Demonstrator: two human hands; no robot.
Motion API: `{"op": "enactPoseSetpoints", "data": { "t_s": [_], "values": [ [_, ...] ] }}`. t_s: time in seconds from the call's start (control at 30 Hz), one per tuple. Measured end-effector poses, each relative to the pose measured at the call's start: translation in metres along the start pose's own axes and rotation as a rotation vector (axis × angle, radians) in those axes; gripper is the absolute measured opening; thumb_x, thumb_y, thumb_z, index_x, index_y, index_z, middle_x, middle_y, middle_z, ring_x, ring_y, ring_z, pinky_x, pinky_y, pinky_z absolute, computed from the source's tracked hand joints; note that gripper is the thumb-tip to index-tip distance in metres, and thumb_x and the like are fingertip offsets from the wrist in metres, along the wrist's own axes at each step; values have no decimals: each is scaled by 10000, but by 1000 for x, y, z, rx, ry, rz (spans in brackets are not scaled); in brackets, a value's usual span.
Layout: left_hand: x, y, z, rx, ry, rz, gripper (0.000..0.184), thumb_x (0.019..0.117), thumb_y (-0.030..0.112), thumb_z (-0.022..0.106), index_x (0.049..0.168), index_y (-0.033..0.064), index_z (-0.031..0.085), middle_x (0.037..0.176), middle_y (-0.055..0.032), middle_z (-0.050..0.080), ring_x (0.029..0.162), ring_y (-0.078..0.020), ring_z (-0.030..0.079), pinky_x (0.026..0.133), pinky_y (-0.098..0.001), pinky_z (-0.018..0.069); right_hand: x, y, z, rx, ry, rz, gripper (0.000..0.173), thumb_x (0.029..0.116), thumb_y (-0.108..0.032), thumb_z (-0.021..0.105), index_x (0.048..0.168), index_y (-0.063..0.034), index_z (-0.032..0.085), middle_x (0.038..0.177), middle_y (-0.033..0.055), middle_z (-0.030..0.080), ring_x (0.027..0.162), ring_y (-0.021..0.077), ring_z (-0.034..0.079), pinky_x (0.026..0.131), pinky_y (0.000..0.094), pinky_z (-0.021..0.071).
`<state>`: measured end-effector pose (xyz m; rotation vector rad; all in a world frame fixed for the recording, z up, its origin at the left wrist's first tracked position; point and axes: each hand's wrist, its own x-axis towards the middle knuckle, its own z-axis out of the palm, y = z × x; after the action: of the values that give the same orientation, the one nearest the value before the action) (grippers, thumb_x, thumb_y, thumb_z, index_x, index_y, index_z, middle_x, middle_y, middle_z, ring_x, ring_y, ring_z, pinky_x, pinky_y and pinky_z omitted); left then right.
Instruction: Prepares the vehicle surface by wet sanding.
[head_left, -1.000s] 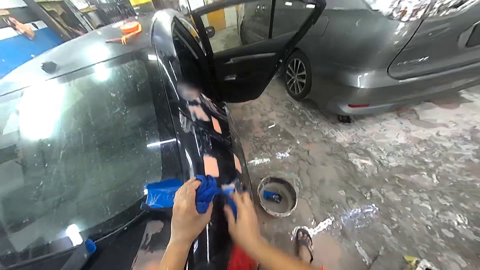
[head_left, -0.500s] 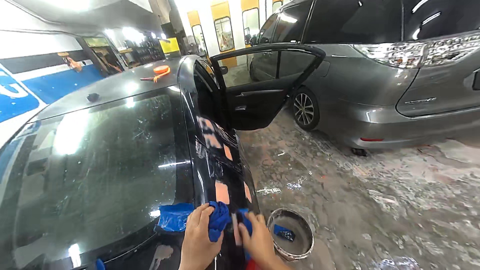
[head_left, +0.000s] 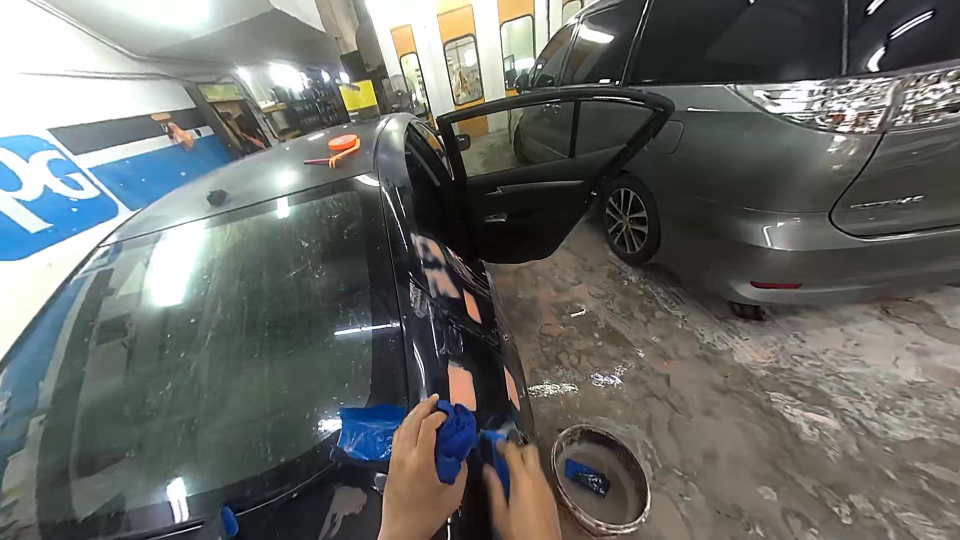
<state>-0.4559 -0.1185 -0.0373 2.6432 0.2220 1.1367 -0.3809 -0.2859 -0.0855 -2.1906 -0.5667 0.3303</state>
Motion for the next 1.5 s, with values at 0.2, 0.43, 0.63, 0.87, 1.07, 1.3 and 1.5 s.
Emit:
{"op": "enactPoseSetpoints", "data": {
  "t_s": [0.2, 0.43, 0.63, 0.87, 1.07, 1.3, 1.5],
  "values": [
    [0, 0, 1, 31, -24, -3, 542, 706, 361, 827, 1165, 113, 680, 1418, -112, 624, 1390, -274, 538, 1177, -541, 415, 38, 25, 8, -99, -1, 76, 504, 977, -427, 590, 1377, -121, 616, 1300, 250, 600, 1078, 390, 673, 879, 538, 578],
    [2, 7, -3, 64, -70, -40, 519, 728, 341, 834, 1160, 80, 712, 1254, -91, 711, 1241, -237, 650, 1114, -501, 497, -11, 22, 16, -25, 131, -266, 468, 951, -414, 633, 1314, -123, 680, 1193, 206, 648, 1020, 341, 685, 823, 494, 609],
    [-5, 10, -7, 46, -163, -48, 577, 735, 282, 849, 1218, 31, 659, 1311, -155, 659, 1243, -294, 630, 1067, -494, 514, 9, 24, 7, 5, -5, 52, 439, 991, -381, 633, 1339, -114, 648, 1256, 232, 611, 1058, 389, 662, 866, 580, 571],
    [0, 8, -5, 16, -120, -16, 553, 746, 240, 833, 1214, 14, 645, 1263, -159, 675, 1214, -287, 641, 1051, -478, 522, 38, 52, 11, 18, 7, 91, 451, 970, -389, 652, 1344, -137, 658, 1246, 229, 626, 1105, 392, 646, 891, 587, 554],
    [1, 5, -4, 36, -126, -3, 564, 733, 236, 836, 1213, 22, 631, 1267, -150, 664, 1227, -281, 627, 1053, -480, 514, -15, 50, 17, 35, 73, -202, 426, 965, -379, 670, 1338, -173, 677, 1209, 131, 644, 1074, 283, 658, 877, 498, 589],
    [3, 8, -4, 27, -128, 0, 551, 750, 230, 829, 1220, 29, 623, 1274, -133, 658, 1237, -263, 618, 1065, -463, 505, -2, 38, 12, 46, 87, -5, 408, 993, -335, 644, 1344, -127, 655, 1241, 187, 626, 1109, 355, 644, 901, 556, 567],
    [2, 7, -2, 28, -99, 2, 535, 746, 240, 827, 1199, 25, 640, 1242, -140, 676, 1213, -265, 632, 1055, -454, 512, 31, 67, 17, 52, 71, 33, 429, 965, -378, 668, 1328, -148, 682, 1205, 200, 647, 1104, 365, 643, 891, 569, 558]
  ]
}}
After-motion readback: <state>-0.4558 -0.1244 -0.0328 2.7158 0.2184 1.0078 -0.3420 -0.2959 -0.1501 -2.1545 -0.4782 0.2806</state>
